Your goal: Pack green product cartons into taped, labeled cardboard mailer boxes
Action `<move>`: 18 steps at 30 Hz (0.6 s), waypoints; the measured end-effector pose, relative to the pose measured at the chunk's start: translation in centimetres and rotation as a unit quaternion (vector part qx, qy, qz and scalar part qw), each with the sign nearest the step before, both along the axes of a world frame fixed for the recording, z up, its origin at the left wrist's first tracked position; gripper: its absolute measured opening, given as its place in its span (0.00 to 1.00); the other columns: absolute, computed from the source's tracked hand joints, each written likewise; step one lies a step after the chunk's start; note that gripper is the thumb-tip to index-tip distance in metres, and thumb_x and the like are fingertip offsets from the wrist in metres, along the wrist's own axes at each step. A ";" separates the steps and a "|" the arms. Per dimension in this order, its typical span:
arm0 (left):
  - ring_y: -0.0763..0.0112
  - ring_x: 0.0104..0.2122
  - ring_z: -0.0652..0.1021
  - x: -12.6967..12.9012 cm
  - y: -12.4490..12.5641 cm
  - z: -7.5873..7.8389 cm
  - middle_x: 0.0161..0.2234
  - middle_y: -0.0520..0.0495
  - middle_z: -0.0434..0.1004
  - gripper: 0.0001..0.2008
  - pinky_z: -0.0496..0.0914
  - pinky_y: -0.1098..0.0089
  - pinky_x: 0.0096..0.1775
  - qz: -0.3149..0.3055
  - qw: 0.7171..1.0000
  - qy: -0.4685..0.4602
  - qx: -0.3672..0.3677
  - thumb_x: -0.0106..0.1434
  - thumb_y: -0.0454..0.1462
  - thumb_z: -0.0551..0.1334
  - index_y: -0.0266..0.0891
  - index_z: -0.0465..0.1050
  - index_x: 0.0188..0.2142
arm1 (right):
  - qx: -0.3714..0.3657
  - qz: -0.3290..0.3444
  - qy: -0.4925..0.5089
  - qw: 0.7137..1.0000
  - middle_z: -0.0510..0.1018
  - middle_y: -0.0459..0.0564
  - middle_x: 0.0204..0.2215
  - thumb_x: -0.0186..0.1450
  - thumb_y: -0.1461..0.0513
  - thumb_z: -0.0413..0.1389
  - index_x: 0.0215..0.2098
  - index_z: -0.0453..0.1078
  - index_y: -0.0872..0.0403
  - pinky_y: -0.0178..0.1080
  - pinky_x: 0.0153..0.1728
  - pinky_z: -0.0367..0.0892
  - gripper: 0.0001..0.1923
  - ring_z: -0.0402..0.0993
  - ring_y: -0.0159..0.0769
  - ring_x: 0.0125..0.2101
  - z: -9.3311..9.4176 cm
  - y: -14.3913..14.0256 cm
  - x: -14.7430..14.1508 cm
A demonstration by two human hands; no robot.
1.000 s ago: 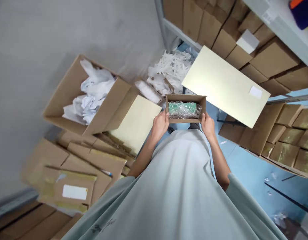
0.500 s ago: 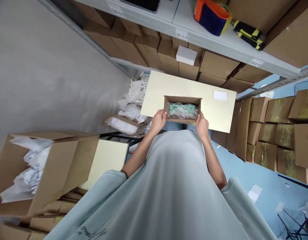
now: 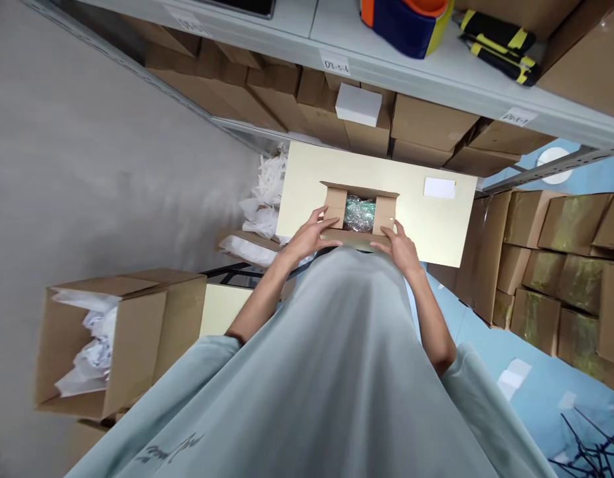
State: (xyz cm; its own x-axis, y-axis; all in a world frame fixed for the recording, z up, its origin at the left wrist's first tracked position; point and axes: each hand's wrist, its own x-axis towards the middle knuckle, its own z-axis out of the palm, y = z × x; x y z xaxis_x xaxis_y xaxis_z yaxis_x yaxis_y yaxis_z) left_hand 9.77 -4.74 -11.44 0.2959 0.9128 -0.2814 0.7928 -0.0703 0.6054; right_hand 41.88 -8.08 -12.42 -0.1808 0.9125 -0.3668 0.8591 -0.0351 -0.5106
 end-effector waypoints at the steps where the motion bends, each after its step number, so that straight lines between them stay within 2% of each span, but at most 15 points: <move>1: 0.47 0.70 0.79 -0.1 0.5 -0.1 0.76 0.35 0.70 0.30 0.73 0.57 0.73 0.023 1.000 0.003 0.010 0.71 0.52 0.76 0.43 0.82 0.67 | 0.007 -0.017 -0.004 1.000 0.71 0.66 0.76 0.81 0.41 0.57 0.67 0.79 0.51 0.53 0.59 0.78 0.30 0.87 0.54 0.54 -0.1 0.6 0.0; 3: 0.55 0.57 0.87 -0.2 1.7 -0.4 0.67 0.37 0.81 0.27 0.77 0.58 0.66 0.086 0.996 0.012 0.019 0.77 0.47 0.71 0.43 0.77 0.71 | 0.012 -0.070 -0.025 0.997 0.83 0.66 0.63 0.83 0.44 0.53 0.64 0.79 0.54 0.52 0.57 0.78 0.26 0.87 0.54 0.51 -0.4 2.1 -0.2; 4: 0.57 0.53 0.88 -0.2 2.4 -0.6 0.65 0.37 0.83 0.31 0.79 0.59 0.63 0.112 0.993 0.017 0.020 0.78 0.45 0.70 0.43 0.70 0.76 | 0.017 -0.100 -0.038 0.994 0.85 0.66 0.59 0.83 0.46 0.53 0.67 0.76 0.56 0.53 0.55 0.78 0.27 0.87 0.55 0.50 -0.5 2.8 -0.4; 6: 0.56 0.55 0.87 -0.2 3.8 -1.1 0.70 0.31 0.78 0.45 0.81 0.60 0.58 0.126 0.991 0.018 0.031 0.76 0.47 0.72 0.43 0.54 0.84 | 0.046 -0.134 -0.050 0.989 0.83 0.70 0.63 0.82 0.47 0.55 0.77 0.64 0.60 0.54 0.53 0.80 0.34 0.86 0.58 0.52 -0.9 4.2 -0.9; 7: 0.52 0.60 0.85 -0.3 4.4 -1.4 0.75 0.28 0.71 0.51 0.81 0.59 0.58 0.116 0.992 0.013 0.047 0.74 0.49 0.74 0.44 0.49 0.85 | 0.072 -0.130 -0.045 0.988 0.77 0.73 0.69 0.81 0.48 0.56 0.81 0.57 0.60 0.54 0.52 0.81 0.39 0.85 0.58 0.54 -1.1 4.7 -1.0; 8: 0.48 0.66 0.81 -0.4 4.9 -1.7 0.79 0.26 0.63 0.55 0.80 0.57 0.60 0.096 0.993 0.003 0.069 0.72 0.52 0.76 0.45 0.48 0.85 | 0.100 -0.114 -0.037 0.988 0.70 0.74 0.75 0.80 0.48 0.56 0.83 0.53 0.58 0.55 0.52 0.82 0.41 0.84 0.59 0.56 -1.4 5.1 -1.0; 10: 0.42 0.75 0.72 -0.9 5.6 -2.5 0.83 0.29 0.53 0.52 0.77 0.52 0.68 0.046 0.993 -0.021 0.109 0.69 0.56 0.77 0.47 0.58 0.83 | 0.146 -0.063 -0.019 0.987 0.61 0.72 0.81 0.79 0.50 0.57 0.82 0.56 0.55 0.57 0.55 0.82 0.39 0.81 0.59 0.61 -2.1 5.6 -0.7; 13: 0.40 0.76 0.71 -1.7 5.5 -3.8 0.82 0.34 0.60 0.34 0.69 0.47 0.75 0.006 0.992 -0.046 0.119 0.69 0.52 0.77 0.45 0.78 0.69 | 0.180 -0.005 -0.003 0.984 0.65 0.68 0.79 0.79 0.49 0.58 0.67 0.73 0.53 0.62 0.66 0.77 0.24 0.73 0.63 0.70 -3.5 5.5 0.2; 16: 0.44 0.74 0.76 -1.8 4.7 -5.5 0.79 0.34 0.67 0.24 0.75 0.51 0.71 0.043 0.992 -0.086 0.086 0.76 0.48 0.72 0.44 0.82 0.66 | 0.196 -0.011 0.009 0.980 0.62 0.67 0.81 0.79 0.43 0.58 0.57 0.75 0.51 0.67 0.74 0.66 0.22 0.55 0.68 0.81 -5.1 4.9 0.4; 17: 0.47 0.73 0.76 -1.7 4.5 -6.0 0.77 0.34 0.70 0.22 0.77 0.53 0.69 0.066 0.989 -0.105 0.078 0.77 0.47 0.70 0.43 0.83 0.66 | 0.191 -0.026 0.022 0.981 0.62 0.68 0.81 0.80 0.42 0.57 0.57 0.74 0.51 0.67 0.74 0.65 0.23 0.52 0.68 0.82 -5.7 4.7 0.3; 18: 0.49 0.73 0.77 -1.5 4.4 -6.4 0.75 0.35 0.74 0.20 0.79 0.55 0.67 0.090 0.985 -0.124 0.074 0.78 0.46 0.69 0.43 0.83 0.65 | 0.176 -0.046 0.044 0.982 0.63 0.68 0.80 0.81 0.41 0.54 0.58 0.72 0.50 0.65 0.72 0.68 0.24 0.55 0.66 0.81 -6.2 4.5 0.0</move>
